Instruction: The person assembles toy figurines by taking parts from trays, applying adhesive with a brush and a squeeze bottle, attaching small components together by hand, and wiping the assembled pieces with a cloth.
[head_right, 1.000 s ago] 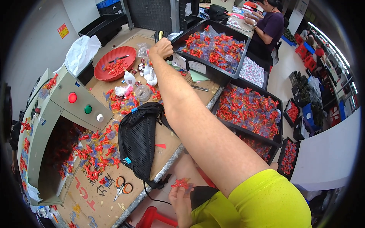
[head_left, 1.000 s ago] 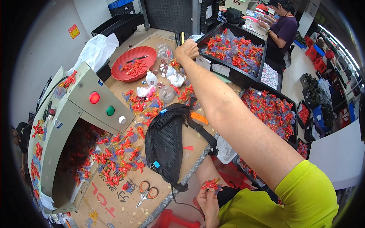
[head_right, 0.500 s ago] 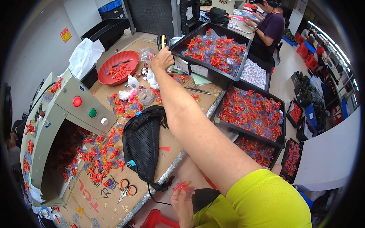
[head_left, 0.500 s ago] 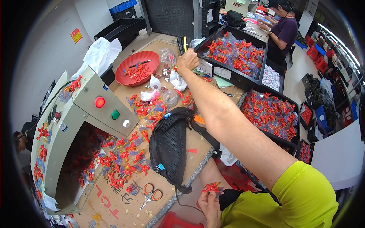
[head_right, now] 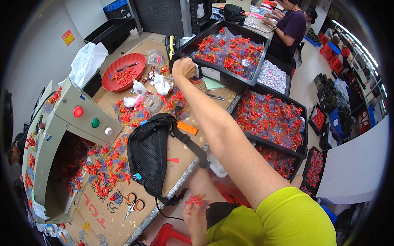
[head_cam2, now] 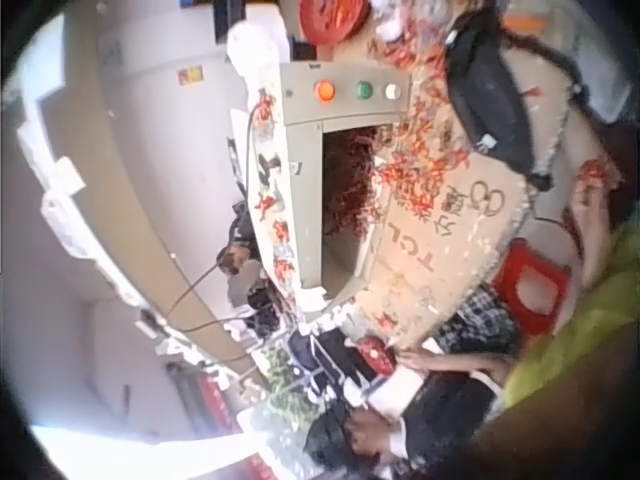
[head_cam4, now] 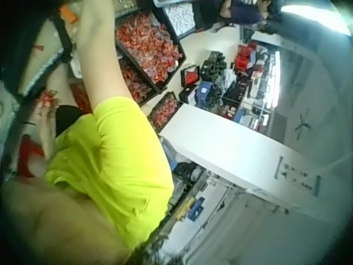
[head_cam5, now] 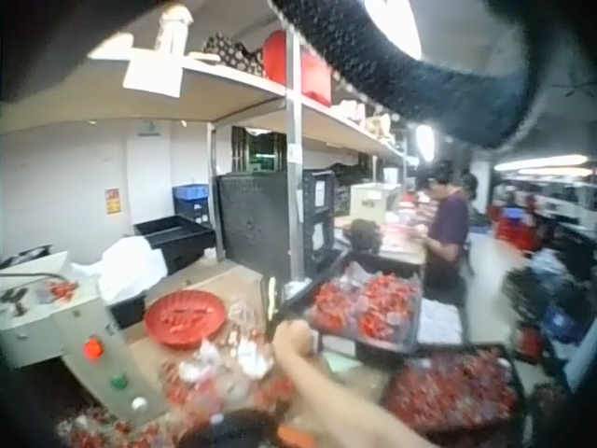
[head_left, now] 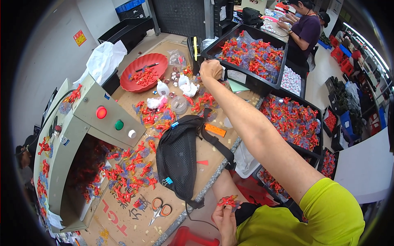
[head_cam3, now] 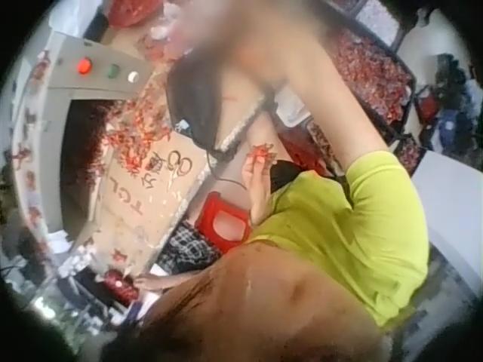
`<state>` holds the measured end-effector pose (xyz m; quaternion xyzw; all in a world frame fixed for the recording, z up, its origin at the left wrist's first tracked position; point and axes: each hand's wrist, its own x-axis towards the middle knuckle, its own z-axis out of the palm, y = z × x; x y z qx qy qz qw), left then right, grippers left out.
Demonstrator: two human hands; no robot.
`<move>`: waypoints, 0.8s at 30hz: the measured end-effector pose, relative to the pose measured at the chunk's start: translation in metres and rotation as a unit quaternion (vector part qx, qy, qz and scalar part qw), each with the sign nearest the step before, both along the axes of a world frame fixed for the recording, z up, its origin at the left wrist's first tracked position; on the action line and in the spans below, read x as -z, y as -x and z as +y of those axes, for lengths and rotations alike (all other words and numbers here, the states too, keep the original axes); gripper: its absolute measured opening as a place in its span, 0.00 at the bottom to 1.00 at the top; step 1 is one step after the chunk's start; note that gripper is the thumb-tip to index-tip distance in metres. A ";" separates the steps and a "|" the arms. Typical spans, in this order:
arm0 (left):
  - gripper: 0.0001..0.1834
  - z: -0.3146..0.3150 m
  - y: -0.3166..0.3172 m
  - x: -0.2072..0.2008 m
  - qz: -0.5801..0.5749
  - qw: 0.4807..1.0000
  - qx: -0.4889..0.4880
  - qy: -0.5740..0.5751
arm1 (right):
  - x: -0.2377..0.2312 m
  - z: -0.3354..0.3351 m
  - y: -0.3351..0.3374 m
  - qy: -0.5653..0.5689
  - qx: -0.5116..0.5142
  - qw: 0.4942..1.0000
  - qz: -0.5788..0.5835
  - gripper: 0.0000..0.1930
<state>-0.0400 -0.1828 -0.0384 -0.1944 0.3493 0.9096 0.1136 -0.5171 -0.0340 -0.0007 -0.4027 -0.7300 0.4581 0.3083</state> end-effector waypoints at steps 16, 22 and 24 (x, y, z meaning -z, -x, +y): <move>0.13 0.004 -0.002 0.002 -0.010 1.000 0.022 0.010 | -0.005 -0.036 0.004 0.160 0.075 0.980 0.095 0.07; 0.13 -0.006 -0.007 0.002 -0.016 1.000 0.008 0.018 | -0.004 -0.058 0.003 0.126 0.066 0.979 0.146 0.11; 0.13 -0.005 -0.006 0.002 -0.011 1.000 0.007 0.013 | 0.001 -0.054 0.009 0.135 0.063 0.977 0.155 0.11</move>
